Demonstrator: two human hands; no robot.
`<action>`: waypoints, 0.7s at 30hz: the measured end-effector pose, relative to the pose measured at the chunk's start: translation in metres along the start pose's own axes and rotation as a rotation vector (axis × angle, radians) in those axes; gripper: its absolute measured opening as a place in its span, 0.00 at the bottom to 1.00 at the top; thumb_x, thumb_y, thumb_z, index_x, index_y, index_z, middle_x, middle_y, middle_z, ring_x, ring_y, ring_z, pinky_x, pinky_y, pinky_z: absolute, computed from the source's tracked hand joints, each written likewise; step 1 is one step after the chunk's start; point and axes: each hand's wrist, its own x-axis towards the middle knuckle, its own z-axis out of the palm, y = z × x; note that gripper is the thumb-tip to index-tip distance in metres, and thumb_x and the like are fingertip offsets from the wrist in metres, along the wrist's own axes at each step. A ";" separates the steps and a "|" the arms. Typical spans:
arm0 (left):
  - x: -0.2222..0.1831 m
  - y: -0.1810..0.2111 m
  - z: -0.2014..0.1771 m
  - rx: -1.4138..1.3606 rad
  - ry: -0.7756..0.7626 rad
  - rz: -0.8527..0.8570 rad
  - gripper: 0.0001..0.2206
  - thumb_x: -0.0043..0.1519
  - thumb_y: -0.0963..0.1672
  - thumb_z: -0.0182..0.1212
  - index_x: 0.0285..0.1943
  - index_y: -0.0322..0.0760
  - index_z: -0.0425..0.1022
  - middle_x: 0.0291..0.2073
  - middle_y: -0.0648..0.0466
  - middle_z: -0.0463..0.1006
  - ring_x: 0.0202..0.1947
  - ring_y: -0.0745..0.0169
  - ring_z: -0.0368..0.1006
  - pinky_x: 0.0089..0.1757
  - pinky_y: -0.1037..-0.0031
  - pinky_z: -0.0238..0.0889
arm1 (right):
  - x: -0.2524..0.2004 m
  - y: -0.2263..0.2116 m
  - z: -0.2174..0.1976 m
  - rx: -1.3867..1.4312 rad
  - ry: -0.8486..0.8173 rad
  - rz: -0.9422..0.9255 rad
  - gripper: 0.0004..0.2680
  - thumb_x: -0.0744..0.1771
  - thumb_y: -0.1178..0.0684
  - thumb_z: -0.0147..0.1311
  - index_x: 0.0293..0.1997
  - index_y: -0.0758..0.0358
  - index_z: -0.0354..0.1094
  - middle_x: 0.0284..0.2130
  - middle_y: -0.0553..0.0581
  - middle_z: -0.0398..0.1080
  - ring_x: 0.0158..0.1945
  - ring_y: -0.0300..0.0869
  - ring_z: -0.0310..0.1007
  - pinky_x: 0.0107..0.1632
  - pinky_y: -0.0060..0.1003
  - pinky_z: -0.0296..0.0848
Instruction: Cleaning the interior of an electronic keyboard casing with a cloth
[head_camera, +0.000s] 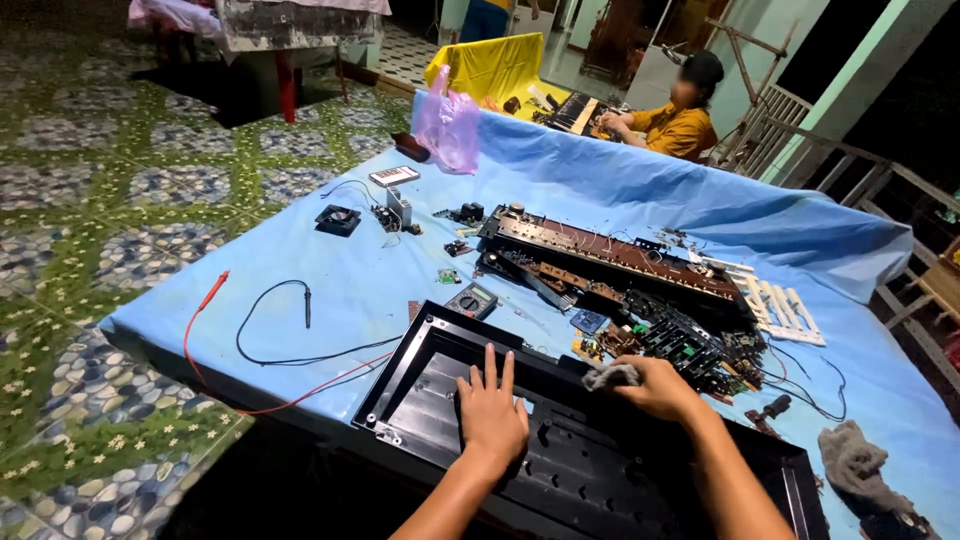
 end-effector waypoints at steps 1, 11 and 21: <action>0.000 0.001 0.000 -0.003 -0.002 -0.002 0.36 0.70 0.54 0.41 0.84 0.48 0.29 0.81 0.43 0.28 0.73 0.32 0.46 0.64 0.44 0.41 | 0.004 0.016 0.002 -0.002 -0.003 0.000 0.11 0.64 0.50 0.60 0.51 0.45 0.76 0.44 0.49 0.82 0.43 0.39 0.80 0.46 0.35 0.73; 0.003 0.000 0.008 0.004 0.035 -0.014 0.36 0.68 0.54 0.43 0.84 0.50 0.30 0.81 0.43 0.30 0.73 0.33 0.47 0.64 0.46 0.41 | -0.036 0.137 -0.023 0.051 -0.018 0.161 0.11 0.63 0.53 0.61 0.49 0.47 0.80 0.40 0.47 0.85 0.42 0.37 0.81 0.48 0.29 0.72; 0.009 0.002 0.019 -0.002 0.064 -0.034 0.38 0.67 0.55 0.45 0.84 0.52 0.31 0.81 0.44 0.30 0.72 0.34 0.48 0.63 0.45 0.42 | -0.095 0.287 -0.027 0.253 0.239 0.443 0.17 0.63 0.62 0.67 0.58 0.53 0.83 0.52 0.60 0.84 0.54 0.47 0.79 0.55 0.43 0.71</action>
